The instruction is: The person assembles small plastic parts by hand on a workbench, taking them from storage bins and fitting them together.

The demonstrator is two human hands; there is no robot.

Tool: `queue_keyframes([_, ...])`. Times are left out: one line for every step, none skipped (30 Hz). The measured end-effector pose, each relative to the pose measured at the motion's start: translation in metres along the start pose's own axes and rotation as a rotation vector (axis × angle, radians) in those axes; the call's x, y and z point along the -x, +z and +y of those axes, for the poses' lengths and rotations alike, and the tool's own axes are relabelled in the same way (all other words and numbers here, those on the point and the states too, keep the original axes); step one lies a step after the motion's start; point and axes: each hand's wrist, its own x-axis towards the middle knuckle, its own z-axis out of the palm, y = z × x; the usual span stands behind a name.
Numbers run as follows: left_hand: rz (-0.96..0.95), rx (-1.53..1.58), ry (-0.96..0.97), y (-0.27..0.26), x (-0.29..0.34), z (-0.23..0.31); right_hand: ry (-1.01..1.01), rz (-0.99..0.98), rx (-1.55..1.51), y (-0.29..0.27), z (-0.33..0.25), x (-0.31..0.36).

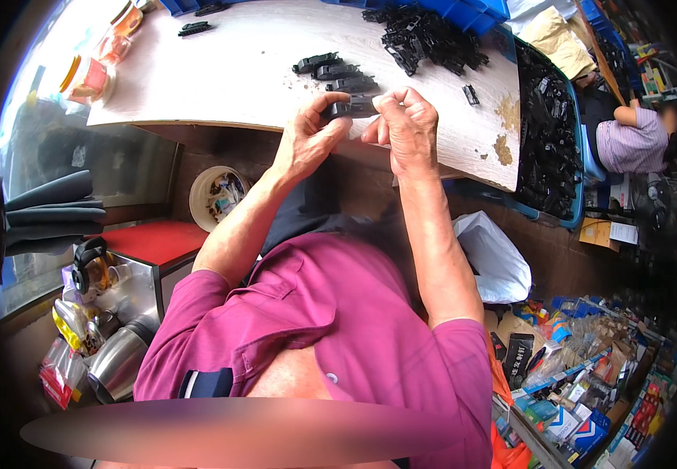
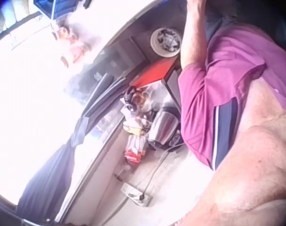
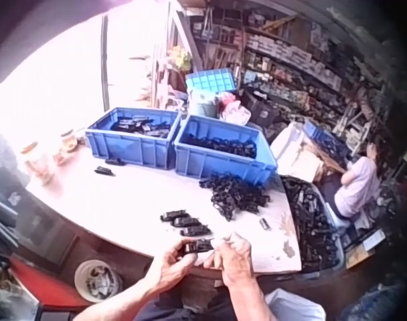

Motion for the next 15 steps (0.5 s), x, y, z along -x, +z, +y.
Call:
queue_keyframes([-0.003,0.001,-0.003,0.001,0.000,0.000,-0.007,-0.009,-0.005,-0.001,0.001,0.000])
queue_keyframes([-0.007,-0.001,0.004,0.001,-0.001,-0.001,-0.005,-0.008,-0.002,-0.001,0.001,0.000])
queue_keyframes([-0.012,-0.003,0.011,0.000,-0.001,-0.001,-0.013,-0.011,0.005,-0.001,0.002,0.000])
queue_keyframes([-0.011,0.000,0.009,-0.001,0.000,0.000,-0.021,-0.014,0.011,0.000,0.002,0.000])
queue_keyframes([-0.023,-0.027,-0.043,-0.003,-0.001,0.002,-0.019,-0.012,0.011,-0.001,0.002,0.000])
queue_keyframes([-0.035,-0.055,-0.094,-0.003,-0.001,0.004,-0.034,-0.019,0.006,-0.002,0.002,0.000])
queue_keyframes([-0.037,-0.054,-0.097,-0.002,-0.002,0.001,-0.048,-0.025,0.000,-0.003,0.002,0.001])
queue_keyframes([-0.035,-0.044,-0.055,-0.002,-0.003,-0.002,-0.045,-0.026,0.000,-0.002,0.003,0.000])
queue_keyframes([-0.034,-0.034,-0.012,-0.001,-0.004,-0.004,-0.036,-0.009,-0.014,-0.001,0.005,0.000])
queue_keyframes([-0.032,-0.034,-0.015,-0.002,-0.004,-0.006,-0.027,0.008,-0.028,0.000,0.006,0.000])
queue_keyframes([-0.052,-0.063,0.005,-0.003,-0.004,-0.005,-0.025,0.011,-0.027,0.000,0.007,0.001])
queue_keyframes([-0.071,-0.091,0.024,-0.003,-0.004,-0.004,-0.021,0.009,-0.031,0.000,0.008,0.001])
queue_keyframes([-0.072,-0.090,0.021,-0.003,-0.005,-0.005,-0.018,0.007,-0.035,-0.001,0.010,0.002])
queue_keyframes([-0.091,-0.090,0.029,-0.003,-0.005,-0.005,-0.015,0.007,-0.035,-0.001,0.010,0.002])
queue_keyframes([-0.109,-0.090,0.037,-0.003,-0.005,-0.006,-0.013,0.014,-0.028,-0.001,0.011,0.002])
